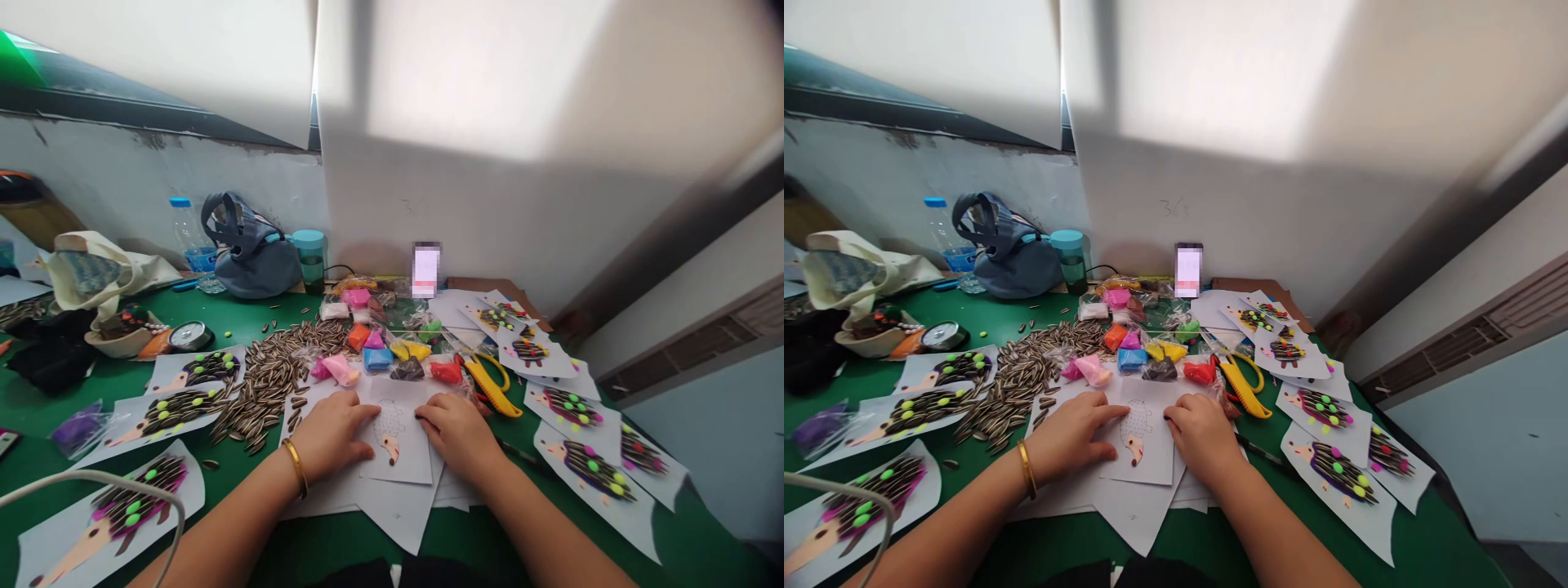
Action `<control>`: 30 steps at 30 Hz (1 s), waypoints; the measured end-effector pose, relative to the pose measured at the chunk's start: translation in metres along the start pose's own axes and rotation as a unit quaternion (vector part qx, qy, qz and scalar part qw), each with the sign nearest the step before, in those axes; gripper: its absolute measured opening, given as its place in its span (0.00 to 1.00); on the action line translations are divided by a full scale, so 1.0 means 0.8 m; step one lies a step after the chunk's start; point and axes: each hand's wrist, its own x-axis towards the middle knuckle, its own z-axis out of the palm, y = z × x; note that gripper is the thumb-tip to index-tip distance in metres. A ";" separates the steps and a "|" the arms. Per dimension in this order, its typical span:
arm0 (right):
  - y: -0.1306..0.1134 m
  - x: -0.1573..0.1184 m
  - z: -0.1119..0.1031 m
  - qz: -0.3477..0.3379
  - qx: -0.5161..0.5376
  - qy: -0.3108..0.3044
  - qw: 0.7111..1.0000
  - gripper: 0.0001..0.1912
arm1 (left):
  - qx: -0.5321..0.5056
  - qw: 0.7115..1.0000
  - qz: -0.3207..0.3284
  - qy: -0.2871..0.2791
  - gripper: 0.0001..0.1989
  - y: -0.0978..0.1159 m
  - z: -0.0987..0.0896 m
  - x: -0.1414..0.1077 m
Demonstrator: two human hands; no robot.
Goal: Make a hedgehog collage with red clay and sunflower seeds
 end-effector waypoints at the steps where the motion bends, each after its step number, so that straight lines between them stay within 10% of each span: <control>1: -0.001 -0.001 -0.002 -0.004 -0.004 -0.002 1.000 0.11 | 0.000 1.000 0.000 -0.001 0.31 0.000 0.000 0.000; 30: -0.004 -0.005 -0.015 -0.031 -0.004 -0.002 1.000 0.11 | -0.001 1.000 -0.001 -0.004 0.31 0.001 -0.002 0.001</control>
